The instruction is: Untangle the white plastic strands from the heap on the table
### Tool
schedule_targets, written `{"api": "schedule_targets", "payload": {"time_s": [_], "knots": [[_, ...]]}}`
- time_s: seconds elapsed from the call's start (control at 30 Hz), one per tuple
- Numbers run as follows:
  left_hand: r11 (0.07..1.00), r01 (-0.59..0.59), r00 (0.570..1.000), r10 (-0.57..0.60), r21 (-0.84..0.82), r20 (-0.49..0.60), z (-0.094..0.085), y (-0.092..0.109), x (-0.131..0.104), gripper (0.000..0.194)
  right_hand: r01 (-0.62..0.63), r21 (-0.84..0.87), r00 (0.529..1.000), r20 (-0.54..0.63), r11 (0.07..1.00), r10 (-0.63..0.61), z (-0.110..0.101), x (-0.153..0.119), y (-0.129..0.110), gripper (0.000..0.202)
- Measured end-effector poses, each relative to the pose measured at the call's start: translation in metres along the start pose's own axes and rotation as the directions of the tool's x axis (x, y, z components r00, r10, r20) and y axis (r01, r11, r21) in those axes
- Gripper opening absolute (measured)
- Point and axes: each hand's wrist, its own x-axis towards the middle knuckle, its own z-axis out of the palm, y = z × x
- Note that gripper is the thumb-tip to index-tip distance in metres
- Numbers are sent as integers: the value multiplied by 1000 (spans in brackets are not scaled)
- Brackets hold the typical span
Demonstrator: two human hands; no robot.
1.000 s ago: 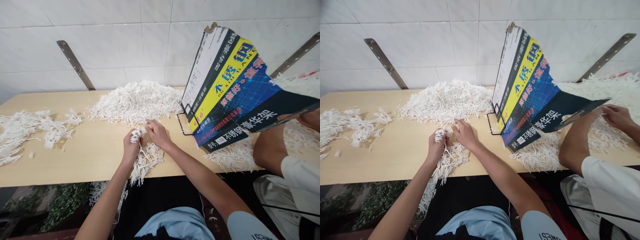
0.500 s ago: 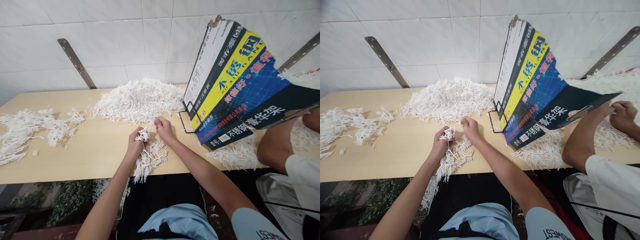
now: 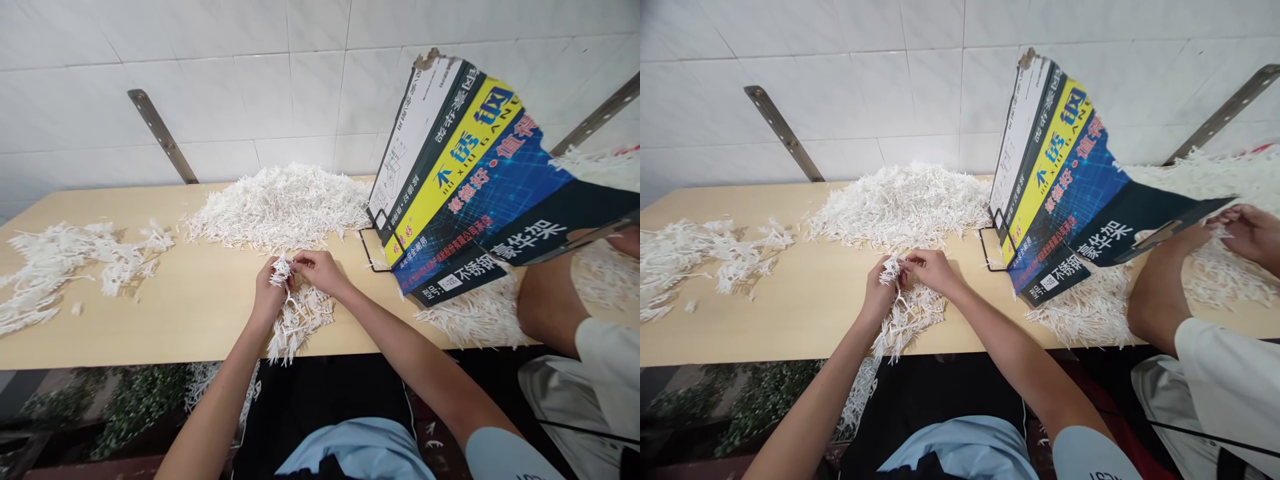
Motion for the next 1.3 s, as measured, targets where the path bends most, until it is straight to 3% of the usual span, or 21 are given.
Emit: {"api": "schedule_targets", "payload": {"time_s": [0.17, 0.3, 0.57, 0.67, 0.77, 0.83, 0.93, 1.03, 1.13, 1.3], "knots": [[1000, 27, 999, -27, 10, 27, 1, -1, 1, 10, -126, 160, 974, -166, 979, 153, -2, 6, 13, 21], [998, 42, 997, -44, 37, 66, 3, -2, 1, 26, -106, 197, 937, -307, 975, 164, -2, 5, 16, 21], [998, 47, 995, -52, 48, 88, 7, -4, 3, 21, -62, 349, 908, -368, 935, 198, 2, 0, 15, 28], [998, 58, 994, -60, 24, 89, 5, -4, 3, 16, -60, 375, 922, -334, 925, 195, -1, 2, 12, 33], [995, 101, 995, -101, -19, 25, 1, -4, 3, 2, -101, 443, 953, -214, 891, 215, -5, 5, 6, 45], [989, 130, 990, -134, -70, -46, -2, -5, 3, 12, -153, 455, 970, -101, 877, 221, -7, 5, 2, 56], [984, 130, 985, -142, -121, -95, -4, -7, 5, 19, -166, 334, 986, 73, 928, 150, -8, 2, -3, 56], [988, 116, 987, -127, -105, -102, -3, -8, 7, 13, -119, 181, 984, 150, 976, 93, -7, -2, -6, 42], [989, 120, 988, -127, -91, -82, -2, -8, 6, 10, -138, 183, 987, 103, 973, 121, -6, -1, -4, 39], [999, 34, 999, -33, -7, 21, 4, -4, 3, 29, -154, 318, 976, -98, 936, 194, -3, 0, 4, 48]]}}
